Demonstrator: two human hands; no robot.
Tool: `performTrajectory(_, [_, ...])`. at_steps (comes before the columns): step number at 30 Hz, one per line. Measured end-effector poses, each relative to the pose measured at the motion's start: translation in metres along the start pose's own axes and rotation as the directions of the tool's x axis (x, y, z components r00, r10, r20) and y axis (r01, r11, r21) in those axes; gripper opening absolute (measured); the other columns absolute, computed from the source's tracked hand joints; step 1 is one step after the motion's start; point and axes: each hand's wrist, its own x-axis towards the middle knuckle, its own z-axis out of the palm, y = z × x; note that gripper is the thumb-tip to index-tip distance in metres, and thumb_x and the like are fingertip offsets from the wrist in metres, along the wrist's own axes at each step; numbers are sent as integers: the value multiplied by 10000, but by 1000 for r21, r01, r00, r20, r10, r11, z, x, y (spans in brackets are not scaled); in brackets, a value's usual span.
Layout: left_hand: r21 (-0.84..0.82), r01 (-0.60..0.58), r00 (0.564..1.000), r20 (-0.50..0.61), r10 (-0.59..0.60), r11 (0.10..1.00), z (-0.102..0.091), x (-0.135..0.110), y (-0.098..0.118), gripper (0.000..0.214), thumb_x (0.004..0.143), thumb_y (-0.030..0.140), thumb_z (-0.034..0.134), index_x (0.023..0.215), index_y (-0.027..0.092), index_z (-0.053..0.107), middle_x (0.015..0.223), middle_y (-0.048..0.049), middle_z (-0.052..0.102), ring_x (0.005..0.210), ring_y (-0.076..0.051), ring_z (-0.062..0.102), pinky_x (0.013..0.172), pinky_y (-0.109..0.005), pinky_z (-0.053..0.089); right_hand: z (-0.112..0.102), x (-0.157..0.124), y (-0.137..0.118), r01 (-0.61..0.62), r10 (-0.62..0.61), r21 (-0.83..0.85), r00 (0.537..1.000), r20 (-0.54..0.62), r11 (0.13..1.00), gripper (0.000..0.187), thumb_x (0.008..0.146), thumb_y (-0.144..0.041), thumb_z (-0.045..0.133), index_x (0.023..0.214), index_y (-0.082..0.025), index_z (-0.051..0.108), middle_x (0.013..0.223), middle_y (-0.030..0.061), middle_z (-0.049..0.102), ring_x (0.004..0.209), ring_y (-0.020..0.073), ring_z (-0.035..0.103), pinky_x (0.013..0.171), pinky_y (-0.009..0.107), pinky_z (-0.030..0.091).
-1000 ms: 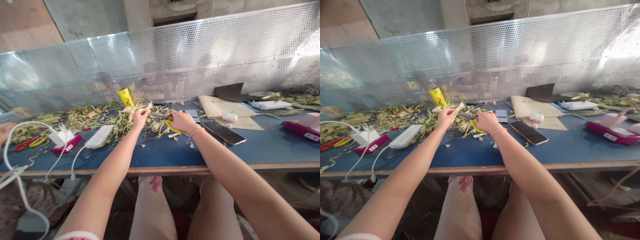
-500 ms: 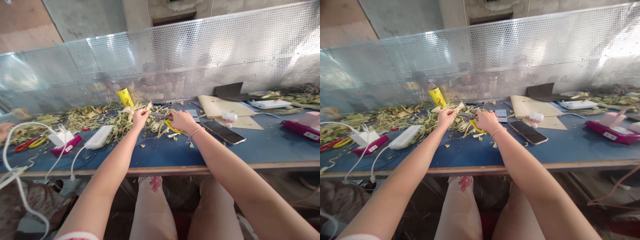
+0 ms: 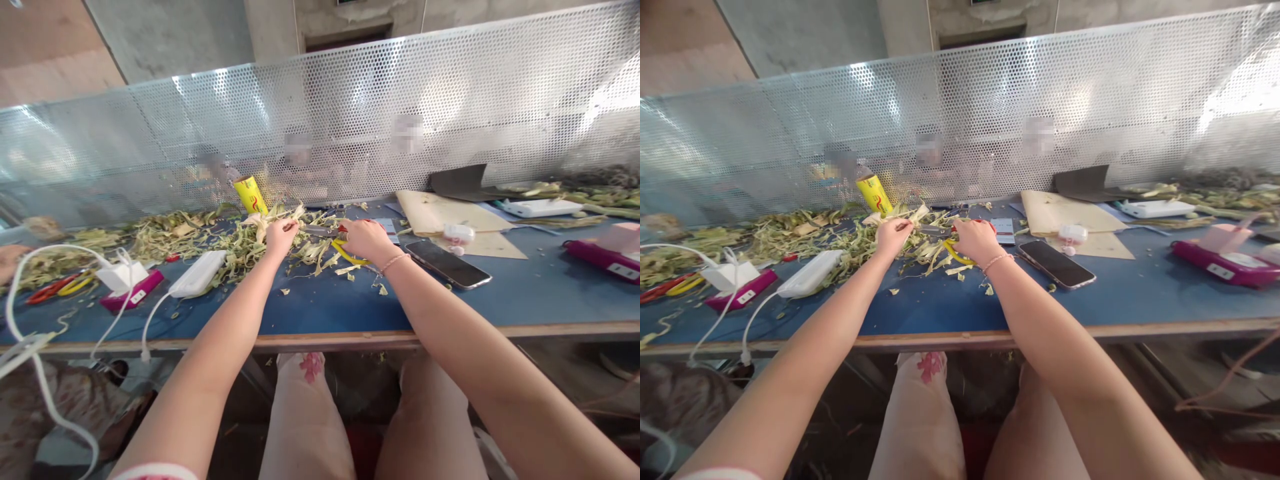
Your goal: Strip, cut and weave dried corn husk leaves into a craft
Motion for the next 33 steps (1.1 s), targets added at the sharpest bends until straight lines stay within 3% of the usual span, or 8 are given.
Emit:
performTrajectory(9, [5, 4, 999, 53, -4, 1000, -1, 5, -6, 106, 673, 166, 571, 715, 137, 663, 805, -67, 702, 789, -184, 638, 801, -297, 469, -2, 0, 6, 32, -32, -32, 999, -26, 999, 350, 704, -267, 540, 1050, -219, 555, 902, 65, 661, 842, 232, 610, 694, 301, 396])
performTrajectory(33, [92, -47, 995, 97, 38, 995, 1, 4, -8, 117, 671, 204, 558, 665, 159, 666, 759, -54, 702, 738, -185, 617, 732, -280, 461, -3, 1, 8, -6, 6, -25, 1000, 31, 1000, 302, 747, -271, 527, 1040, -249, 596, 914, 64, 661, 844, 222, 602, 664, 289, 413])
